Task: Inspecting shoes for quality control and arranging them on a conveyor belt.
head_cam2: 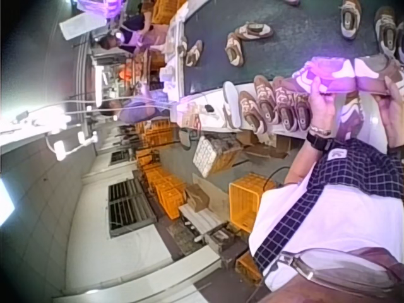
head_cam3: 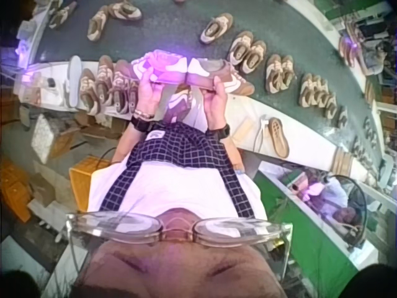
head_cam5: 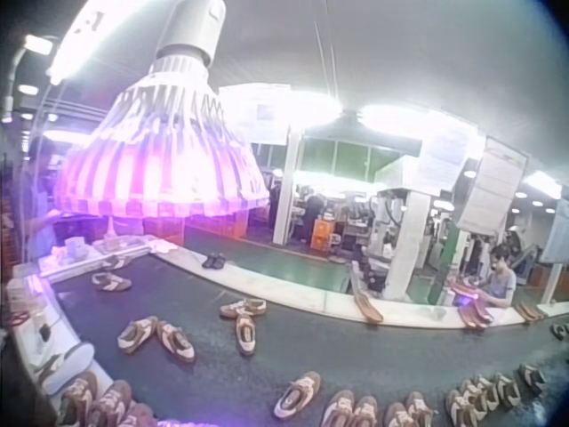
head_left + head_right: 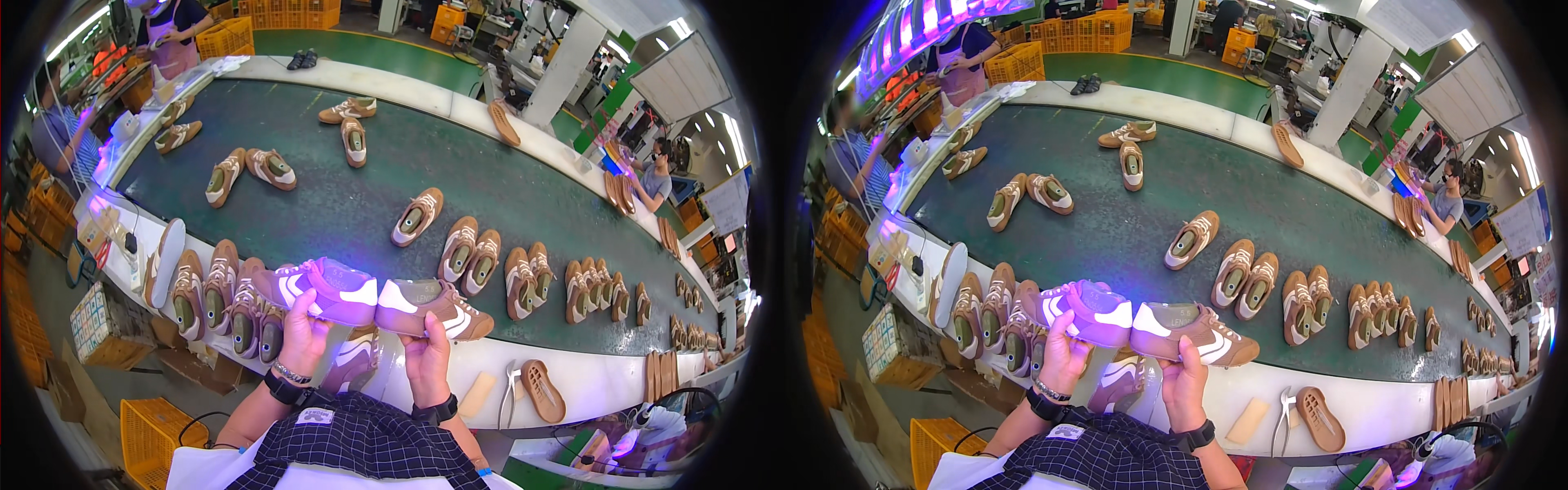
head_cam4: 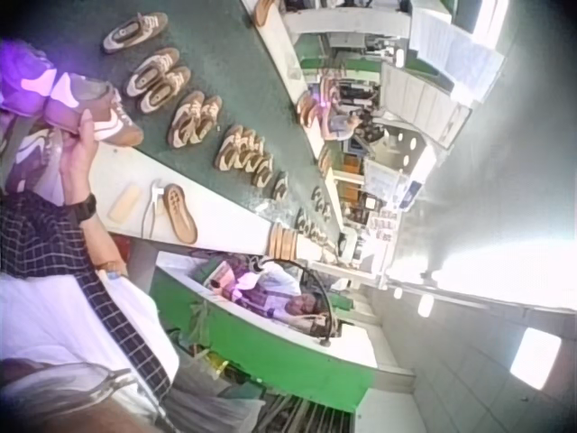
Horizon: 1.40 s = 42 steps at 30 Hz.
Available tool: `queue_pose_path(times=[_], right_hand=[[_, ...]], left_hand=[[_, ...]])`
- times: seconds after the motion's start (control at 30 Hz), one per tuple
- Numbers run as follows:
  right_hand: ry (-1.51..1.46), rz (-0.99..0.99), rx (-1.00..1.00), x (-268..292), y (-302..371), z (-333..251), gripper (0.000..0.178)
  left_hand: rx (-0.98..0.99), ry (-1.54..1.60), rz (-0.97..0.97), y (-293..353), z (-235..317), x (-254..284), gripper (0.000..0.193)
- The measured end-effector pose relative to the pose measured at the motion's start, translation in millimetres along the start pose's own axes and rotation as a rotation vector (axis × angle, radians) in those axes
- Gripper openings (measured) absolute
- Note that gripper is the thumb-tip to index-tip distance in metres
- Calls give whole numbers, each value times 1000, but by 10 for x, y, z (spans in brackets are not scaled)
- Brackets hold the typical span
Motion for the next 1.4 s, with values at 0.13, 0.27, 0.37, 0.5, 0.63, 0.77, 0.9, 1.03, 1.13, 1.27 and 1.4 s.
queue_pose_path(times=[0.13, 0.27, 0.37, 0.5, 0.63, 0.77, 0.9, 1.03, 1.13, 1.27, 1.4], right_hand=[[32, -5, 20, 23, 1, -20, 44], [113, -40, 51, -48, 75, -138, 48], [153, -84, 77, -125, 101, -270, 51], [169, -118, 97, -200, 114, -388, 57], [175, -119, 111, -257, 147, -443, 59], [180, -88, 97, -222, 164, -427, 58], [201, -82, 111, -200, 151, -428, 57], [166, -99, 78, -219, 140, -405, 56], [164, -80, 63, -160, 119, -327, 56], [120, -50, -28, 49, 103, -240, 53], [43, -73, -101, 328, 214, -257, 60]], left_hand=[[-30, -36, -31, -12, 16, -41, 39], [-134, -56, -80, 35, 131, -109, 42], [-192, -126, -94, 196, 275, -331, 44], [-273, -226, -176, 312, 438, -603, 47], [-264, -214, -201, 337, 450, -673, 47], [-254, -213, -194, 330, 455, -645, 47], [-244, -204, -178, 325, 435, -634, 46], [-242, -218, -174, 306, 434, -631, 45], [-213, -201, -171, 299, 433, -609, 45], [-43, -174, -173, 202, 195, -391, 48], [233, -137, -303, 431, -288, -542, 47]])
Point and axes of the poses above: each hand's wrist, its own y-axis away from the middle knuckle, its own x-axis out of the back of the hand, z = x × y, the point moved 10 cm from there along -y, towards the middle knuckle, and after that the axes turned 2 degrees about -y, right-handed, at the moved point
